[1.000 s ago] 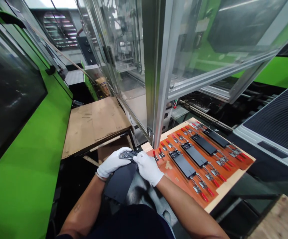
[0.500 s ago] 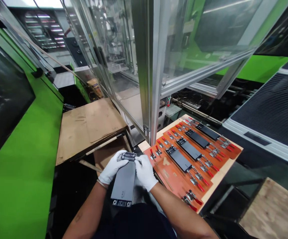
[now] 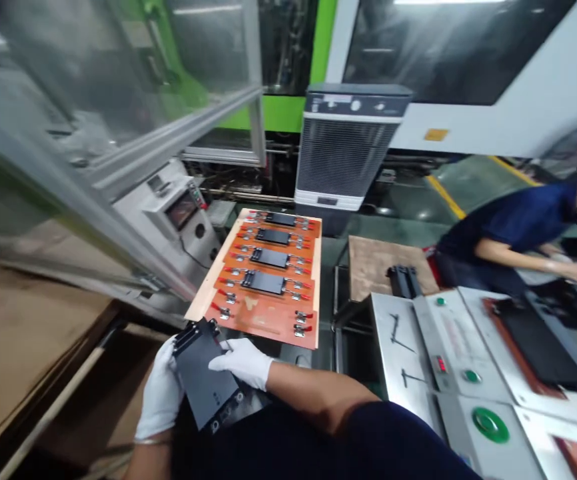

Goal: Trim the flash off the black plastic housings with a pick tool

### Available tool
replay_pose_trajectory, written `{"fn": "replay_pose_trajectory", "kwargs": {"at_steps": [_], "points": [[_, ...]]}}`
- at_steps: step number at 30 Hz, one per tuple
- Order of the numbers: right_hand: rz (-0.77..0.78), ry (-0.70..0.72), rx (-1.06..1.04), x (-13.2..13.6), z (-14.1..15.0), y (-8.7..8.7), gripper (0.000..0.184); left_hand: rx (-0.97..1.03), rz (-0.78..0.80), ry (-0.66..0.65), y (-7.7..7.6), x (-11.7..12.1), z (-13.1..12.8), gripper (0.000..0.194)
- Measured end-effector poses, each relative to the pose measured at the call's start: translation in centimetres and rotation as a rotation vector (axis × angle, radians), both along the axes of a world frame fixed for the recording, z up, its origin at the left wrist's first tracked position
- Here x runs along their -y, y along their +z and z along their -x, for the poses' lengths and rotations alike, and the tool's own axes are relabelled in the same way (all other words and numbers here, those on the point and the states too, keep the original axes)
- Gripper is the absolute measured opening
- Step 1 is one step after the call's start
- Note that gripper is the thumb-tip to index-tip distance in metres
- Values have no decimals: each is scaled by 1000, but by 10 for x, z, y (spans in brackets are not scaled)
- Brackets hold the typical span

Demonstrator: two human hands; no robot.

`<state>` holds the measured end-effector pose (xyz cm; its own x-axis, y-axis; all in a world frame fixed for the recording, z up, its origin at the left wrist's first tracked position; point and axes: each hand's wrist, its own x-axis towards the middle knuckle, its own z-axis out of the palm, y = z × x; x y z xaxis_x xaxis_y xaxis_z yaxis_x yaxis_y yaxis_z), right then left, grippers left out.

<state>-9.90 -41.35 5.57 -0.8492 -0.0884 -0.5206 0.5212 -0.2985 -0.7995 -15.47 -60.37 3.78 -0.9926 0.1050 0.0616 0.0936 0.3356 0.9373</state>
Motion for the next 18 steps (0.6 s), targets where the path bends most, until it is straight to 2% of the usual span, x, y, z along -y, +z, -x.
{"fn": "replay_pose_trajectory", "kwargs": {"at_steps": [3, 5, 7, 10, 12, 14, 16, 18], "points": [[-14, -67, 16, -17, -4, -3, 30, -97, 161, -131, 4, -15, 9, 37], [12, -97, 33, -26, -9, -2, 27, -97, 218, -157, 10, -30, 12, 34], [73, -125, 71, -38, -11, 1, 22, 39, 106, -108, 18, -46, 15, 29], [143, -223, 97, -69, -5, 7, 19, 301, -162, 17, 26, -69, 19, 29], [117, -353, 70, -104, 6, 10, 19, 437, -283, 104, 26, -78, 20, 30], [47, -522, 44, -153, 18, 12, 21, 564, -321, 203, 22, -81, 17, 26], [-46, -689, 45, -212, 30, 9, 23, 671, -248, 299, 15, -81, 9, 16], [-144, -827, 83, -278, 38, 2, 24, 750, -79, 297, 11, -82, -3, 16]]}}
